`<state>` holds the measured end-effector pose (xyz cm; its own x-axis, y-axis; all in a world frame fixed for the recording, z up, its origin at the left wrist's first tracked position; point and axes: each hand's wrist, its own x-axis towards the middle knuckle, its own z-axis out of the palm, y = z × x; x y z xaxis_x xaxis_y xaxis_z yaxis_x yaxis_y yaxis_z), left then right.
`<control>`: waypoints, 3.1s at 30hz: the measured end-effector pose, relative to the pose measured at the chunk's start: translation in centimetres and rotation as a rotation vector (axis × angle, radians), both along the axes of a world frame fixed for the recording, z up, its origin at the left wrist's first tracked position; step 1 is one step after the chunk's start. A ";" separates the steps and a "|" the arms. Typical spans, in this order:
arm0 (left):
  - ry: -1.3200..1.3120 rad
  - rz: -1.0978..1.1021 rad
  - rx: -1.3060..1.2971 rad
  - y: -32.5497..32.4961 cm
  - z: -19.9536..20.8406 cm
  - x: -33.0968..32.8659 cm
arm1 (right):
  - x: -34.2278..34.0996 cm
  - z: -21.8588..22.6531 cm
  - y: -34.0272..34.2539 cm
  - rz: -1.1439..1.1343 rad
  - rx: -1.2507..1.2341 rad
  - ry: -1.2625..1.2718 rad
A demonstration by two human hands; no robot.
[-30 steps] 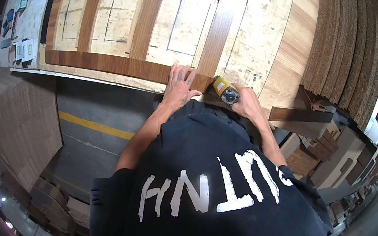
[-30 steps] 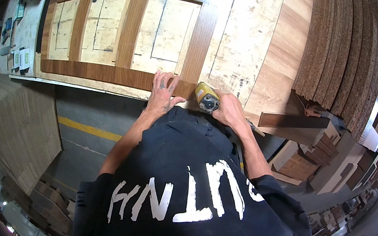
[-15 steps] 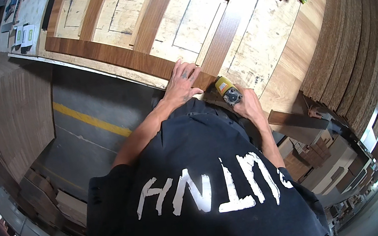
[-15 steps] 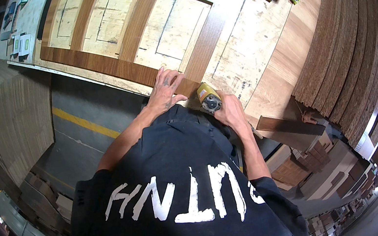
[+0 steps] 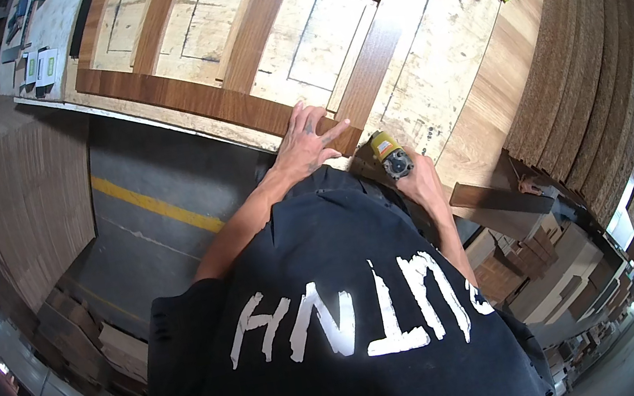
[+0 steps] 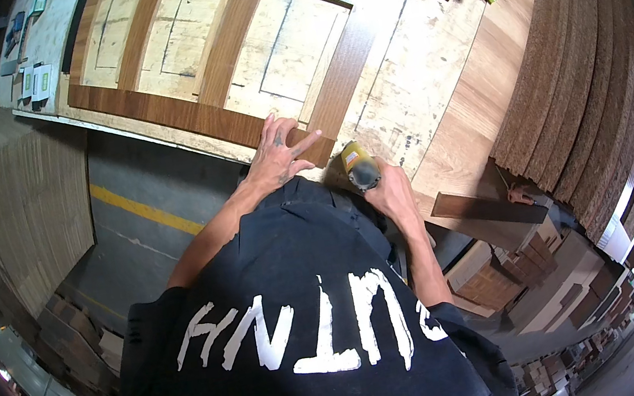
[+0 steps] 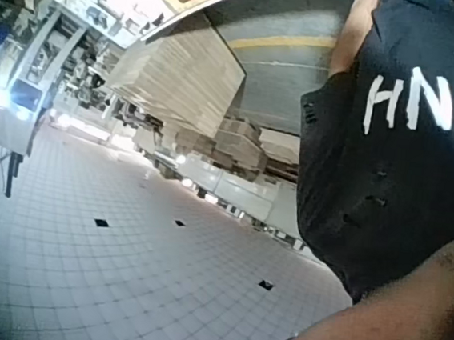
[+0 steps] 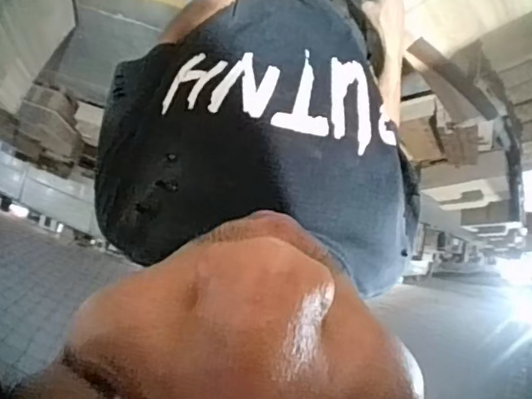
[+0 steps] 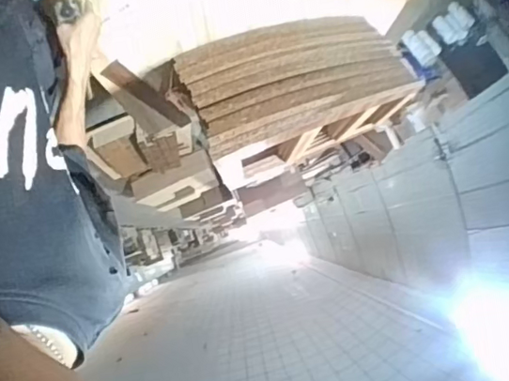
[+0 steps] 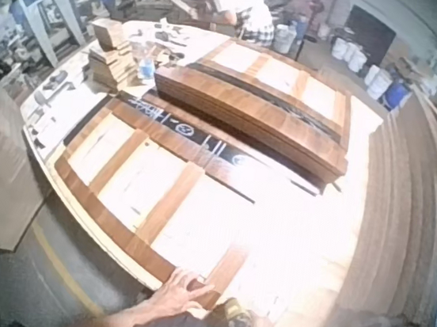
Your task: The person assembles a wooden frame by placing rectangular wooden pieces onto a workbench and securing them with a pneumatic nail gun. They handle multiple wood pieces, align them, and fasten them together to form a structured frame.
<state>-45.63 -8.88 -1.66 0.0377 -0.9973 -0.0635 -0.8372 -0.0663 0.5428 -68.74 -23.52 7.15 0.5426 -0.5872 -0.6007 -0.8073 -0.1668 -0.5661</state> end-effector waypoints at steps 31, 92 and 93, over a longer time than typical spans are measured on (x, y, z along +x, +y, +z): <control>-0.080 -0.010 -0.045 0.5 -0.9 0.1 | 0.8 1.4 -0.9 0.142 -0.024 -0.021; 0.058 0.042 -0.042 -0.3 0.4 -0.3 | 3.5 -3.3 2.6 -0.923 1.261 -0.569; 0.062 0.042 -0.040 -0.4 0.4 -0.2 | 3.4 -3.4 2.6 -0.915 1.268 -0.563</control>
